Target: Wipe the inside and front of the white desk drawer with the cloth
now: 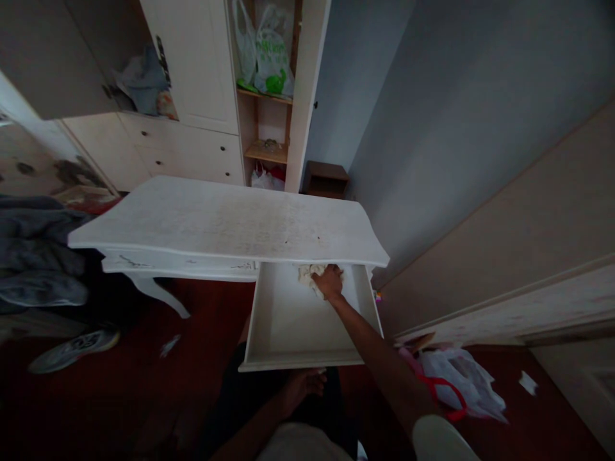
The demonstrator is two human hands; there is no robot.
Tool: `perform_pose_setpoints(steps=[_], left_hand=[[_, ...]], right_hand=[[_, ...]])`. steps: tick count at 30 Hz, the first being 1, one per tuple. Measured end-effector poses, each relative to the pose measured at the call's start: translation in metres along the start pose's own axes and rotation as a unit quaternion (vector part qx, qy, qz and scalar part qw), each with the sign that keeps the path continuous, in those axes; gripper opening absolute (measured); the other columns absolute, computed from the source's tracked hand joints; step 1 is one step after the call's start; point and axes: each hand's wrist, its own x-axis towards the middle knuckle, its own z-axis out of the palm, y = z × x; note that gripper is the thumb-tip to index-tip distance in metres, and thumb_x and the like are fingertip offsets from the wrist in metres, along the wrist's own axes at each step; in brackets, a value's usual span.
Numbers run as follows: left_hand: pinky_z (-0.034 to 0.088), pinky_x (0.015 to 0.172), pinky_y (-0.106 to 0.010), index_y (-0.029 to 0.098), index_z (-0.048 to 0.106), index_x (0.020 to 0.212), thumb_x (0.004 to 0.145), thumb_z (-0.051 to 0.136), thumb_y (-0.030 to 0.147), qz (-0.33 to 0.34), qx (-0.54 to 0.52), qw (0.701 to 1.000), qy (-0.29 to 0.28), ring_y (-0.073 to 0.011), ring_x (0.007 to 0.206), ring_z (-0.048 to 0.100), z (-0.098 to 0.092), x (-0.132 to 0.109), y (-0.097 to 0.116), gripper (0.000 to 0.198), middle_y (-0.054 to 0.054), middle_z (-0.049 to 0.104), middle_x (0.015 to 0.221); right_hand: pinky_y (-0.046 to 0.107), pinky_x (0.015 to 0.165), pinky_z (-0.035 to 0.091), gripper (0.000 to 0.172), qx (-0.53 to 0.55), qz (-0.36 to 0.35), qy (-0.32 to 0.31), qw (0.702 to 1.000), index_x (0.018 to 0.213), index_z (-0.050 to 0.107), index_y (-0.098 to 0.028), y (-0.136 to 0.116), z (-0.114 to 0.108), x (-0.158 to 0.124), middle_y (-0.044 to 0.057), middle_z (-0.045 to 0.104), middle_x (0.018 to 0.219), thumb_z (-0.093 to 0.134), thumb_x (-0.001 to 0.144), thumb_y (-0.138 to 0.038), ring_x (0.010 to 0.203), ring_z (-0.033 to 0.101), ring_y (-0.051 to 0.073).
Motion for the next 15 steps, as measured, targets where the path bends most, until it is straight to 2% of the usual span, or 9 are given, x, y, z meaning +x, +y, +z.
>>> perform_pose_setpoints(steps=[4, 10, 12, 15], left_hand=[[0.046, 0.068, -0.032, 0.010, 0.070, 0.088, 0.068, 0.075, 0.037, 0.006, -0.005, 1.000, 0.008, -0.0176, 0.067, 0.063, 0.000, 0.001, -0.003, 0.034, -0.010, 0.071, 0.081], [0.046, 0.068, -0.034, 0.009, 0.070, 0.085, 0.068, 0.073, 0.033, 0.003, 0.001, 1.000, 0.011, -0.0180, 0.065, 0.062, 0.007, -0.005, 0.002, 0.030, -0.010, 0.070, 0.078], [0.046, 0.067, -0.034, 0.009, 0.070, 0.085, 0.067, 0.074, 0.032, 0.002, 0.005, 1.000, 0.017, -0.0181, 0.065, 0.062, 0.010, -0.008, 0.005, 0.030, -0.010, 0.070, 0.078], [0.046, 0.067, -0.034, 0.009, 0.070, 0.086, 0.067, 0.075, 0.032, -0.007, 0.008, 1.000, 0.017, -0.0179, 0.066, 0.062, 0.011, -0.011, 0.009, 0.030, -0.009, 0.071, 0.079]], right_hand=[[0.056, 0.101, 0.039, 0.064, 0.050, -0.037, -0.001, 0.998, 0.126, 0.046, -0.014, -0.032, 0.024, -0.015, 0.024, 0.050, 0.132, 0.067, 0.070, -0.037, 0.134, 0.038, 0.042], [0.055, 0.110, 0.029, 0.078, 0.008, -0.149, -0.111, 0.983, 0.138, 0.040, -0.011, -0.098, 0.050, -0.048, 0.024, 0.041, 0.144, 0.069, 0.072, -0.042, 0.141, 0.025, 0.042], [0.057, 0.108, 0.030, 0.077, -0.005, -0.163, -0.127, 0.978, 0.138, 0.043, -0.016, -0.109, 0.050, -0.051, 0.021, 0.042, 0.145, 0.072, 0.071, -0.039, 0.140, 0.026, 0.043], [0.052, 0.109, 0.031, 0.068, -0.022, -0.203, -0.161, 0.965, 0.134, 0.049, -0.021, -0.105, 0.042, -0.048, 0.015, 0.042, 0.146, 0.073, 0.073, -0.038, 0.139, 0.029, 0.038]])
